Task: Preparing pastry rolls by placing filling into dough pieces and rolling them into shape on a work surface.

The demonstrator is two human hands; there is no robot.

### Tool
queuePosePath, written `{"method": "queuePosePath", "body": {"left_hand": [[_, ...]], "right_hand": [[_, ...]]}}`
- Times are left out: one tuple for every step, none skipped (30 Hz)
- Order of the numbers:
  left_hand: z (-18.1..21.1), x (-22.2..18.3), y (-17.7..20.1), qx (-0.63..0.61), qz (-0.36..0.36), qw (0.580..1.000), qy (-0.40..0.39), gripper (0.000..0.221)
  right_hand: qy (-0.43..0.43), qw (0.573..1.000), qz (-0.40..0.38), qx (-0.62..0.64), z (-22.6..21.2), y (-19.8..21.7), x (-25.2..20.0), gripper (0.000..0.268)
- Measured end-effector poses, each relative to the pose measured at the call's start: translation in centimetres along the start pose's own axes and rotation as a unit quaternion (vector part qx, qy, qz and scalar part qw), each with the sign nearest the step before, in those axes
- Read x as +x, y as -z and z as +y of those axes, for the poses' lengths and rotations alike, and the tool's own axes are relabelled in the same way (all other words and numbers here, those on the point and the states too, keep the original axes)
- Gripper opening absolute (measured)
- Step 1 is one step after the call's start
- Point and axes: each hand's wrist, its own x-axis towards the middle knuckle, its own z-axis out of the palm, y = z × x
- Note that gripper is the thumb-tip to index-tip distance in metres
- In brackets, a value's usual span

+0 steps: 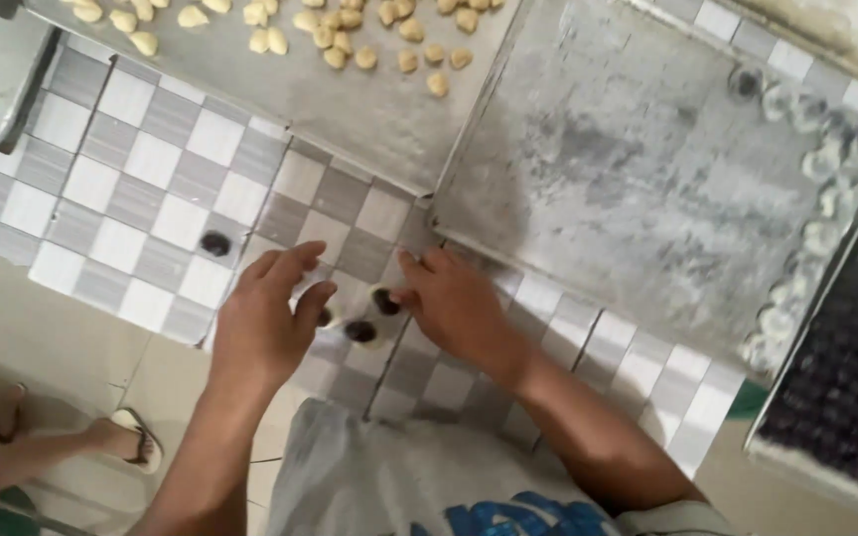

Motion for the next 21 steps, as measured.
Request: {"method": "queuePosePath", "body": {"left_hand": [[-0.7, 0.0, 0.2, -0.002, -0.006, 1.0, -0.009, 0.038], [-1.4, 0.1, 0.5, -0.017, 0.0, 0.999, -0.033, 0.036], [-2.0, 0.3, 0.6, -0.037, 0.008, 0.998, -0.057, 0.034], [-2.5, 0.5, 0.9, -0.042, 0.003, 0.997, -0.066, 0.034], [-3.0, 0.6, 1.4, -0.067, 0.01, 0.993, -0.093, 0.034], [-3.5, 0.7, 1.9, -0.091, 0.016, 0.988, -0.12, 0.034], [-3.9, 1.0, 2.2, -0.092, 0.013, 0.987, -0.13, 0.034], [-4.2, 1.3, 2.4, -0.127, 0.005, 0.981, -0.146, 0.034], [-4.6, 1.5, 2.7, -0.159, -0.006, 0.974, -0.164, 0.034], [-4.8, 1.7, 2.7, -0.158, -0.012, 0.972, -0.174, 0.034], [-5.0, 1.8, 2.7, -0.173, -0.026, 0.965, -0.193, 0.034], [-5.1, 2.0, 2.6, -0.188, -0.041, 0.958, -0.212, 0.035], [-4.9, 2.0, 2.8, -0.19, -0.047, 0.955, -0.225, 0.035], [-4.6, 1.9, 3.0, -0.201, -0.064, 0.948, -0.239, 0.036], [-4.3, 1.8, 3.1, -0.213, -0.081, 0.94, -0.254, 0.038], [-3.9, 1.7, 3.3, -0.214, -0.087, 0.936, -0.267, 0.038], [-3.6, 1.7, 3.5, -0.214, -0.145, 0.935, -0.244, 0.039], [-3.2, 1.6, 3.7, -0.211, -0.203, 0.93, -0.22, 0.041], [-3.3, 1.6, 3.6, -0.208, -0.207, 0.927, -0.231, 0.041], [-3.3, 1.6, 3.6, -0.217, -0.223, 0.921, -0.235, 0.041], [-3.4, 1.6, 3.5, -0.225, -0.237, 0.915, -0.238, 0.042]], "right_hand": [[-0.01, 1.0, 0.003, -0.002, -0.7, -0.3, 0.1, 0.049], [-0.04, 0.999, -0.015, -0.006, -1.5, -0.6, 0.2, 0.046], [-0.07, 0.997, -0.033, -0.014, -2.0, -0.7, 0.4, 0.044], [-0.08, 0.996, -0.031, -0.019, -2.4, -0.4, 0.5, 0.044], [-0.124, 0.99, -0.072, 0.006, -3.1, -0.1, 0.6, 0.04], [-0.166, 0.979, -0.112, 0.032, -3.7, 0.1, 0.7, 0.038], [-0.174, 0.979, -0.105, 0.032, -3.9, 0.2, 0.8, 0.038], [-0.169, 0.981, -0.095, 0.022, -4.2, 0.4, 0.8, 0.039], [-0.165, 0.983, -0.085, 0.014, -4.5, 0.4, 0.7, 0.04], [-0.174, 0.982, -0.077, 0.016, -5.0, 0.4, 0.8, 0.04], [-0.195, 0.979, -0.059, 0.024, -5.4, 0.5, 0.8, 0.035], [-0.217, 0.975, -0.041, 0.032, -5.8, 0.7, 0.7, 0.029], [-0.228, 0.973, -0.032, 0.031, -5.6, -0.1, 0.5, 0.029], [-0.23, 0.973, -0.033, 0.005, -5.5, -0.8, 0.3, 0.029], [-0.233, 0.972, -0.035, -0.023, -5.3, -1.5, 0.0, 0.028], [-0.245, 0.969, -0.027, -0.024, -5.9, -1.2, 0.0, 0.028], [-0.261, 0.964, -0.041, -0.023, -6.5, -0.9, 0.0, 0.029], [-0.276, 0.959, -0.056, -0.021, -7.2, -0.6, 0.0, 0.03], [-0.284, 0.957, -0.048, -0.021, -7.7, -0.3, 0.1, 0.03], [-0.301, 0.951, -0.058, -0.036, -8.3, 0.1, 0.3, 0.03], [-0.316, 0.945, -0.069, -0.051, -8.9, 0.5, 0.5, 0.03]]}}
